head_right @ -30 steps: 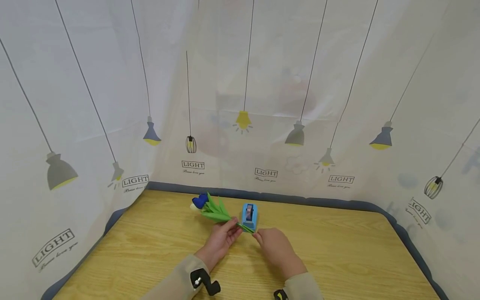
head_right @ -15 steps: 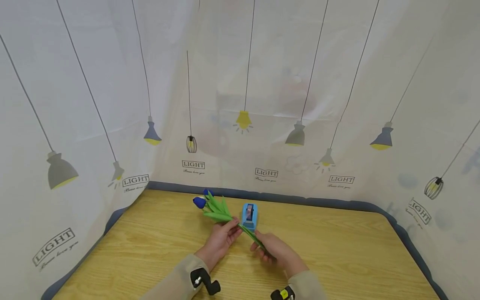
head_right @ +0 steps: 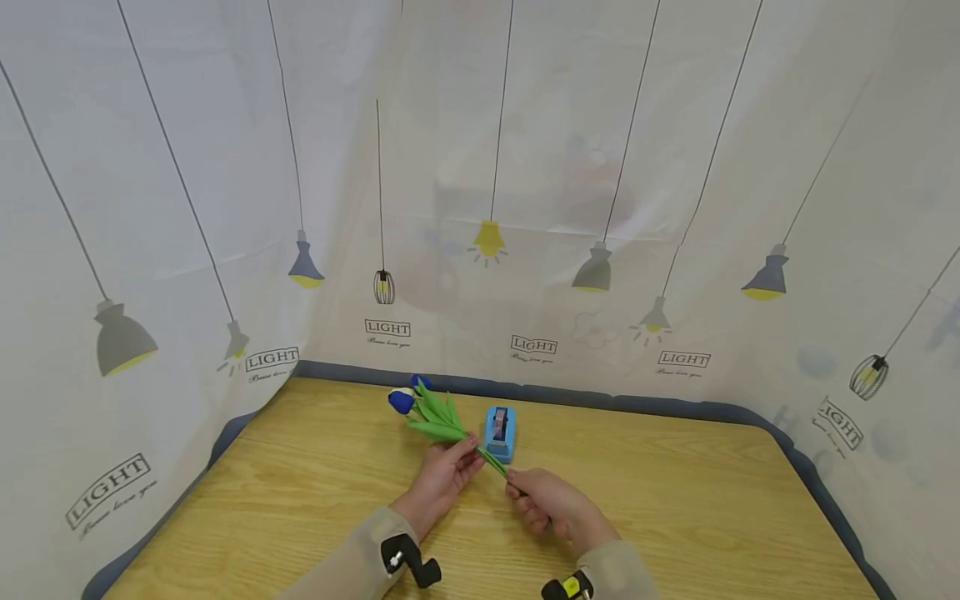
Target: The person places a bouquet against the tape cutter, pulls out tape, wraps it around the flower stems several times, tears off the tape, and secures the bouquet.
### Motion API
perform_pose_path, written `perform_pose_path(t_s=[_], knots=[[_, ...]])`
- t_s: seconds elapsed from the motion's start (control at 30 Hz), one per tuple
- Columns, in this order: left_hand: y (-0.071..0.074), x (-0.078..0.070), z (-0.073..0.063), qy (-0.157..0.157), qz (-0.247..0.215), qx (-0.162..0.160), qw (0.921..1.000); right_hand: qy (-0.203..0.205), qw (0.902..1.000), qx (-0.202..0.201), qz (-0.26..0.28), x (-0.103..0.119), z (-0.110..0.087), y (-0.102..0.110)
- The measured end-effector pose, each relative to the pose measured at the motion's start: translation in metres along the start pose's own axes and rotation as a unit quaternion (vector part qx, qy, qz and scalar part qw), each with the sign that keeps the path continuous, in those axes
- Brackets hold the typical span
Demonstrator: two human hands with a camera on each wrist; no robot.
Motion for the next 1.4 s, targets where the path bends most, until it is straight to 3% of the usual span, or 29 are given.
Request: perform_pose_path(t_s=[0.1,0.2,0.27,0.4,0.53,0.6,0.73,0.87,1.0,1.07,1.13,1.2,1.27,1.33,1.4], knots=[[0.000,-0.001,-0.001,-0.001,-0.005,-0.001,1.0000,0.039,0.9970,-0.027,-0.061,0.004,0.001,0.002],[-0.001,-0.002,-0.002,-0.001,-0.012,0.001,0.9999,0.085,0.9800,-0.087,-0.158,0.014,0.000,0.004],[-0.001,-0.003,-0.002,-0.001,-0.017,0.004,0.9999,0.109,0.9565,-0.135,-0.234,0.022,-0.002,0.005],[-0.001,-0.003,-0.002,0.003,-0.021,0.005,0.9998,0.128,0.9005,-0.211,-0.358,0.032,-0.007,0.007],[0.000,-0.003,-0.003,0.005,-0.026,-0.002,0.9996,0.141,0.8549,-0.247,-0.434,0.037,-0.009,0.006],[0.001,-0.002,-0.003,0.006,-0.031,-0.009,0.9995,0.148,0.8378,-0.257,-0.459,0.038,-0.010,0.005],[0.002,-0.002,-0.004,0.006,-0.043,-0.022,0.9988,0.152,0.8206,-0.264,-0.483,0.041,-0.010,0.004],[0.003,-0.002,-0.003,0.002,-0.048,-0.028,0.9985,0.150,0.8159,-0.266,-0.491,0.040,-0.009,0.001],[0.005,0.000,-0.002,0.001,-0.044,-0.031,0.9985,0.142,0.8225,-0.262,-0.484,0.039,-0.009,0.000],[0.006,0.001,-0.001,0.001,-0.041,-0.032,0.9987,0.134,0.8396,-0.253,-0.462,0.038,-0.009,0.001],[0.006,0.001,-0.001,0.004,-0.035,-0.032,0.9988,0.121,0.8789,-0.223,-0.404,0.034,-0.009,0.003],[0.006,0.002,0.000,0.004,-0.029,-0.030,0.9991,0.098,0.9267,-0.185,-0.312,0.028,-0.008,0.005],[0.006,0.002,0.001,0.003,-0.025,-0.026,0.9993,0.064,0.9641,-0.144,-0.213,0.021,-0.007,0.006],[0.006,0.002,0.001,0.002,-0.019,-0.020,0.9996,0.027,0.9851,-0.109,-0.130,0.012,-0.005,0.007],[0.005,0.002,0.001,0.003,-0.015,-0.015,0.9998,-0.001,0.9934,-0.084,-0.078,0.005,-0.004,0.008]])
Point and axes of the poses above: each hand's wrist, its own z-axis towards the middle knuckle, its own y-axis out of the back of the hand, x = y × z, the point moved 7 cm from there along z, towards the middle knuckle, and after that the axes turned 5 degrees about -y, right-handed, at the moved point
